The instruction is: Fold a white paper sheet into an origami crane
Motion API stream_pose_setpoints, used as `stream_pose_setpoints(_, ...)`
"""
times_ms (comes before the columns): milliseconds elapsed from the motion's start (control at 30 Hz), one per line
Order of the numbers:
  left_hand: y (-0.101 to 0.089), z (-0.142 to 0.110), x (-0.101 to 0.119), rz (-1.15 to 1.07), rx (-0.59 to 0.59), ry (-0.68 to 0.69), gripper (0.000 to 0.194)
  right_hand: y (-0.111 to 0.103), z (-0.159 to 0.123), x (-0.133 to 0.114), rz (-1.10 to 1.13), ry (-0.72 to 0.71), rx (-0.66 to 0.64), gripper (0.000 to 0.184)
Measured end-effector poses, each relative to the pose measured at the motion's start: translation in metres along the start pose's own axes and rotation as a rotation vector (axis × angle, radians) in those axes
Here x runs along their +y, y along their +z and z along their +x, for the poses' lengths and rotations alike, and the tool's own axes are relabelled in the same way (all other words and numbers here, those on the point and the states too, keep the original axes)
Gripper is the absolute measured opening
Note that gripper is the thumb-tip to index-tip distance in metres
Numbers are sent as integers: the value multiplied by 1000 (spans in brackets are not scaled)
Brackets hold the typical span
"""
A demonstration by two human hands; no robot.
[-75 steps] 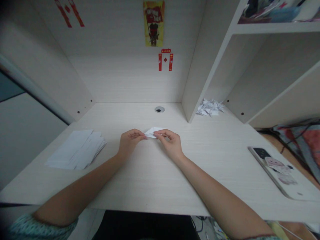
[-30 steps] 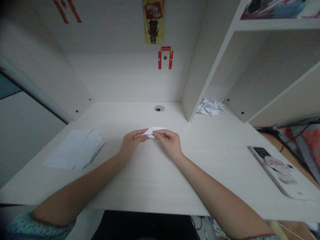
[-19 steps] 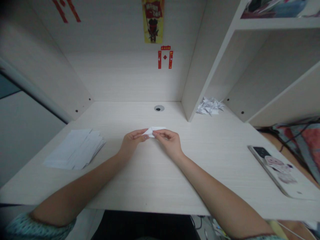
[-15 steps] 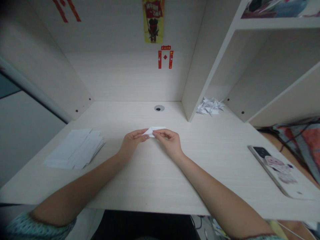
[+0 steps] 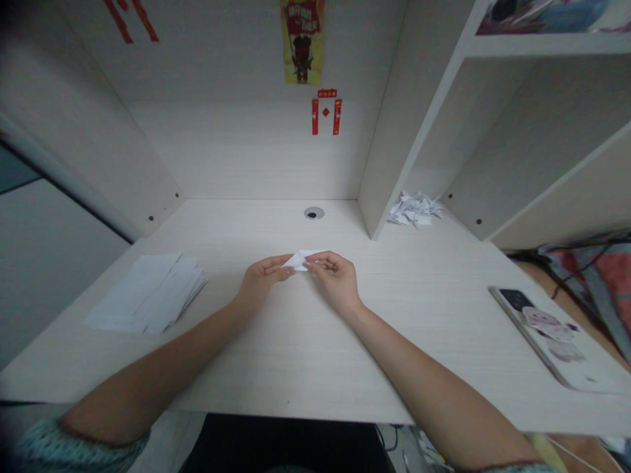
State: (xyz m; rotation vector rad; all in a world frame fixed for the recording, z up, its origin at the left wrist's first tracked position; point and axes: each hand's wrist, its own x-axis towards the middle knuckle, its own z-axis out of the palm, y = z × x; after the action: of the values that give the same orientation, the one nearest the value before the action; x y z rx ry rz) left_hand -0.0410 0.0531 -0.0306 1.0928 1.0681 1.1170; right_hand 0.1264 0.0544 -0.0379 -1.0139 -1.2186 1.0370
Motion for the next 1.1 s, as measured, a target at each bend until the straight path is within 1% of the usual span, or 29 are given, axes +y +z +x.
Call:
stream_pose_setpoints(167, -1, 1, -2, -20, -11, -35, 46, 0, 0, 1, 8, 15, 1, 18)
stream_pose_setpoints(333, 0, 1, -2, 0, -18, -45, 49, -1, 2, 0, 27, 26, -41, 20)
stream_pose_setpoints(467, 1, 0, -1, 15, -20, -25, 45, -1, 0, -2, -59, -33, -88, 19)
stream_pose_setpoints(533, 1, -1, 1, 28, -1, -6, 42, 1, -2, -2, -115, -83, -88, 19)
stream_pose_setpoints(600, 2, -2, 3, 56, 20, 25, 39, 2, -3, -2, -124, -106, -77, 21)
stream_pose_setpoints(733, 4, -6, 6, 86, 37, 65, 36, 5, -4, 0, -49, -63, -64, 22)
stream_pose_setpoints(967, 5, -6, 6, 118, 54, 70, 35, 5, -4, 4, 92, 28, -72, 24)
stream_pose_setpoints(1100, 5, -5, 6, 106, 47, 54, 34, 5, -4, 5, 126, 54, -77, 25)
